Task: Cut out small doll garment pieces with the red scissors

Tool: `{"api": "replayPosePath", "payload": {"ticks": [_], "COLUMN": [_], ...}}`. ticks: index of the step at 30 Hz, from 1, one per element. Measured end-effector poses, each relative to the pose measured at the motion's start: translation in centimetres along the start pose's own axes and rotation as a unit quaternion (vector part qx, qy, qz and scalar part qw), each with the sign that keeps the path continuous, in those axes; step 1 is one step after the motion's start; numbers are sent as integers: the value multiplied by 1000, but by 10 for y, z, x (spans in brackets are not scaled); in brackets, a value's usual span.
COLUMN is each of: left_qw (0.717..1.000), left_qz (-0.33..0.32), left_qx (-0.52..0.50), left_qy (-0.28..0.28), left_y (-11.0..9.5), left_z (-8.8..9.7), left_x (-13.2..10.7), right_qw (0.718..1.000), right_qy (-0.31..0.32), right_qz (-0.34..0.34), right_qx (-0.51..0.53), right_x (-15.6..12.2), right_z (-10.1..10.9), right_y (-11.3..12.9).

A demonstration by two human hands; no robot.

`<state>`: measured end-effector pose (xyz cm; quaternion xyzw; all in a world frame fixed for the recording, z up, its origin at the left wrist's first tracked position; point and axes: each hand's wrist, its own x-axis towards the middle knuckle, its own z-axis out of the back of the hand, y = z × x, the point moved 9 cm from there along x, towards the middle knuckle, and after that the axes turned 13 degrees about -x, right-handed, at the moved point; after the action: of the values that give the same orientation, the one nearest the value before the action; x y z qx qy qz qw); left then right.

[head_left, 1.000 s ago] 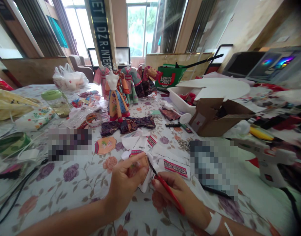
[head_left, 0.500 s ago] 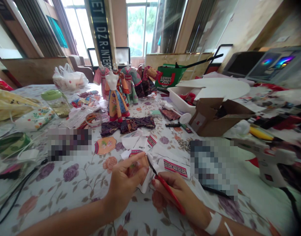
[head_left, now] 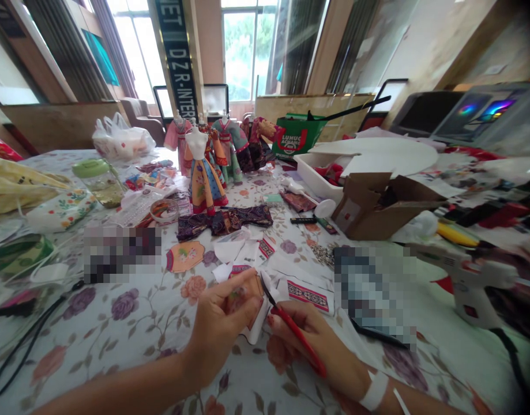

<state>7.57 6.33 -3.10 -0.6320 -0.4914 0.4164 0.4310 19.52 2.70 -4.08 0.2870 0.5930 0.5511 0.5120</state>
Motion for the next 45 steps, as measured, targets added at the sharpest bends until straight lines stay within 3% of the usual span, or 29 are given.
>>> {"api": "replayPosePath", "payload": {"ticks": [45], "left_qw": [1000], "left_qz": [12], "left_qx": [-8], "left_qy": [-3], "left_y": [5], "left_z": [0], "left_x": [-2], "right_qw": [1000], "right_qy": [-5], "right_qz": [0], "right_qx": [6], "right_x": [-2], "right_z": [-1], "right_y": [-4]}}
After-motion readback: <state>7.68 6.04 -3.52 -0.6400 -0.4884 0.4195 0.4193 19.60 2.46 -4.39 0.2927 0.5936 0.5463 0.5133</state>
